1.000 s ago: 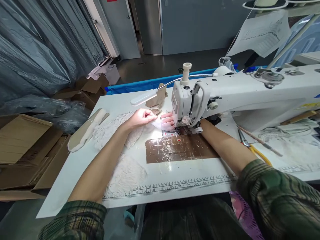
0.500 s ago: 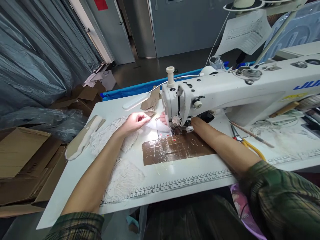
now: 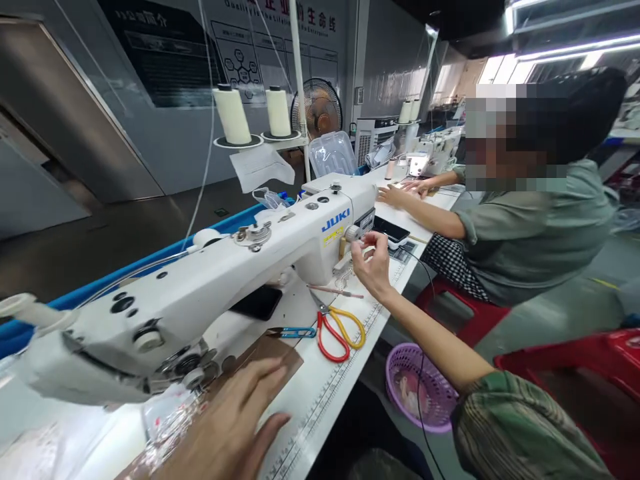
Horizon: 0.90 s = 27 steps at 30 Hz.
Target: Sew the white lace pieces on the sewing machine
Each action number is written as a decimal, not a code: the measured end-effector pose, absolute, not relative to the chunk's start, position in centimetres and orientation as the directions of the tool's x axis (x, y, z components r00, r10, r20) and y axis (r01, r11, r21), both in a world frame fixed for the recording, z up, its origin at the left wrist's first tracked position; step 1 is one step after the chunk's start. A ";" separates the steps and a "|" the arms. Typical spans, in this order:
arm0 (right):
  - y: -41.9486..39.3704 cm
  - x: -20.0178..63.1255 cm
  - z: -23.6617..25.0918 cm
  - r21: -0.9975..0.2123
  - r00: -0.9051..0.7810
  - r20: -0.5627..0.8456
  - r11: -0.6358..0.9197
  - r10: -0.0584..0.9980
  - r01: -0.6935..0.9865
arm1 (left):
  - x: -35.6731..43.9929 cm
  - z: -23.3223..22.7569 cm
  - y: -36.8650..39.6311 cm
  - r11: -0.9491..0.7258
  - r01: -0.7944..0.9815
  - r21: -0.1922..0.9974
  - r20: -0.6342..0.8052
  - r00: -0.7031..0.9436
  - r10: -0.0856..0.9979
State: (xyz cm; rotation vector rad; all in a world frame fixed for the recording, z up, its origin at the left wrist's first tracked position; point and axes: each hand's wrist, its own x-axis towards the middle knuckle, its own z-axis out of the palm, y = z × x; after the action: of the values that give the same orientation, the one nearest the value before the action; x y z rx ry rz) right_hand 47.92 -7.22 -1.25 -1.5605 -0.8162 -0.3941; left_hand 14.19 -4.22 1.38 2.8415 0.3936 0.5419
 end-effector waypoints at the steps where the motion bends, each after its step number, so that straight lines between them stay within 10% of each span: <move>1: -6.6 49.1 -1.2 -0.743 0.724 0.647 -0.016 0.240 0.669 | 17.3 1.6 -4.7 -0.954 0.175 0.243 0.391 0.883 0.262; 10: -3.6 51.6 -0.5 -0.700 0.721 0.520 -0.255 0.459 0.667 | 36.6 -1.7 -1.3 -0.952 0.236 0.198 0.433 0.850 0.301; 27: -2.0 50.7 0.2 -0.778 0.813 0.410 -0.307 0.413 0.548 | 36.9 -4.0 -0.7 -0.954 0.170 0.247 0.467 0.841 0.271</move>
State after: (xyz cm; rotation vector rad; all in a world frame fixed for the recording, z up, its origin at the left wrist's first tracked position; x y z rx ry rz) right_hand 50.72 -2.02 0.23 -1.9416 -0.7187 -0.1609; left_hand 36.92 -0.72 -4.03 2.8244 0.3423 0.7598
